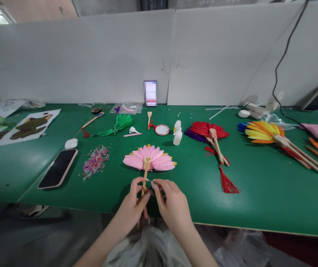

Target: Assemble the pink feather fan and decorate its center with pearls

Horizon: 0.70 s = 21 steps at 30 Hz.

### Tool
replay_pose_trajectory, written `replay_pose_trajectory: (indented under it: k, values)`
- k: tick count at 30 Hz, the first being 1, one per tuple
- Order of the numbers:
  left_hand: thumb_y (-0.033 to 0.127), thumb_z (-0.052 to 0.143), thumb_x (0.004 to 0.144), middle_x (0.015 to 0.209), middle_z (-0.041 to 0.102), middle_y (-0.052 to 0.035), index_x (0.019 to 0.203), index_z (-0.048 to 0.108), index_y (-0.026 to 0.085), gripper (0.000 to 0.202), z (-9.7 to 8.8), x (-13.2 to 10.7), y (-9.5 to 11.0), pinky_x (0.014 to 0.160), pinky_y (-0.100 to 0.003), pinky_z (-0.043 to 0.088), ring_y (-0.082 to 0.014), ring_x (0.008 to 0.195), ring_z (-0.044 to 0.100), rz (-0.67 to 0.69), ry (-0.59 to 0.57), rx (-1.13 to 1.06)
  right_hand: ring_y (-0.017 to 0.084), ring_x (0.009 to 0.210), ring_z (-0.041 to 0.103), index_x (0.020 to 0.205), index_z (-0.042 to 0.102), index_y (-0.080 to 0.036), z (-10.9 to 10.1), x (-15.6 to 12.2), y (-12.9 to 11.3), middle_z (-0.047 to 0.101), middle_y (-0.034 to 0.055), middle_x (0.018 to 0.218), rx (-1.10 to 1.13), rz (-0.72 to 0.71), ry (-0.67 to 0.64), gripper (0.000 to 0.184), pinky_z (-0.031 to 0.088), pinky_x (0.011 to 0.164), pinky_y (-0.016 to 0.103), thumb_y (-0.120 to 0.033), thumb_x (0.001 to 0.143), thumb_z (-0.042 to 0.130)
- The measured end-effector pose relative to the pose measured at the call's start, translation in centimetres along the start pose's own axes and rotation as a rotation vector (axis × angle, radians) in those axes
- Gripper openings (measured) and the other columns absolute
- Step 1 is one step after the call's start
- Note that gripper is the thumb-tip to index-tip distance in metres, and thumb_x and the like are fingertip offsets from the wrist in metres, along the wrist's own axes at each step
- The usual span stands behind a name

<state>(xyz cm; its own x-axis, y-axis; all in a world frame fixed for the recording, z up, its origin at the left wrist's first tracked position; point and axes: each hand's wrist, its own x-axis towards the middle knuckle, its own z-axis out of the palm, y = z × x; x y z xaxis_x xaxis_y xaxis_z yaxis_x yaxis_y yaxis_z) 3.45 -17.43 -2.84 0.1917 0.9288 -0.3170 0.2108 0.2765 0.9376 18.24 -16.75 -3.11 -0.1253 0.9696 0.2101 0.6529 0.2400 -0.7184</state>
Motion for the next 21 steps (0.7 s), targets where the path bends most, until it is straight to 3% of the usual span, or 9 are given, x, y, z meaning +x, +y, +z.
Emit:
replay_pose_trajectory:
  k: [3,5,8,11,14,17,21]
  values:
    - [0.025,0.039,0.089,0.105,0.058,-0.0074,0.128,0.033,0.025,0.039,-0.8,-0.8,1.1,0.065,-0.029,0.05,-0.0155,0.071,0.063,0.091,-0.047,0.324,0.024,0.083,0.063,0.104,0.063,-0.017,0.2,0.5,0.1,0.068,0.0088,0.093,-0.036,-0.04,-0.009,0.026,0.051,0.068,0.034,-0.025,0.091,0.042]
    - [0.022,0.039,0.089,0.105,0.061,-0.0099,0.134,0.03,0.023,0.046,-1.0,-0.9,2.1,0.074,-0.033,0.048,-0.0213,0.087,0.062,0.119,-0.059,0.551,0.023,0.081,0.064,0.112,0.061,-0.018,0.5,1.1,0.1,0.069,0.0088,0.094,-0.013,-0.044,-0.048,0.03,0.051,0.069,0.034,-0.022,0.091,0.04]
    - [0.019,0.04,0.09,0.1,0.063,-0.0128,0.14,0.025,0.015,0.053,-1.2,-0.8,3.6,0.074,-0.034,0.046,-0.0242,0.091,0.06,0.08,-0.091,0.801,0.021,0.076,0.066,0.12,0.058,-0.02,0.7,2.1,0.0,0.07,0.0083,0.1,0.057,-0.018,-0.141,0.035,0.05,0.067,0.031,-0.02,0.09,0.039]
    - [0.021,0.04,0.092,0.1,0.063,-0.0126,0.141,0.025,0.013,0.052,-1.7,-1.1,4.5,0.075,-0.034,0.045,-0.0237,0.091,0.06,0.026,-0.121,0.932,0.021,0.073,0.067,0.114,0.063,-0.02,0.5,2.7,-0.1,0.072,0.0073,0.096,0.05,-0.003,-0.215,0.031,0.049,0.064,0.03,-0.026,0.091,0.042]
    - [0.022,0.039,0.093,0.097,0.064,-0.009,0.13,0.04,0.016,0.037,-2.3,-1.8,4.3,0.07,-0.03,0.044,-0.0214,0.088,0.061,-0.024,-0.126,0.984,0.019,0.063,0.064,0.107,0.065,-0.02,-0.2,3.0,0.1,0.071,0.0039,0.078,0.048,0.016,-0.2,0.028,0.046,0.06,0.027,-0.03,0.091,0.044]
    - [0.028,0.039,0.094,0.088,0.064,-0.0061,0.104,0.055,0.016,0.022,-2.6,-2.2,3.2,0.063,-0.027,0.041,-0.02,0.081,0.063,-0.054,-0.114,1.047,0.017,0.057,0.06,0.104,0.064,-0.019,-0.6,3.0,0.5,0.067,0.0019,0.069,0.017,0.013,-0.115,0.026,0.043,0.056,0.026,-0.03,0.091,0.044]
    - [0.036,0.039,0.094,0.08,0.064,-0.0051,0.084,0.057,0.016,0.029,-2.0,-1.5,2.0,0.06,-0.027,0.037,-0.0211,0.078,0.064,-0.047,-0.089,1.161,0.016,0.054,0.059,0.093,0.062,-0.019,-0.1,3.0,0.4,0.065,0.0009,0.066,-0.039,-0.007,-0.175,0.022,0.039,0.052,0.024,-0.034,0.09,0.046]
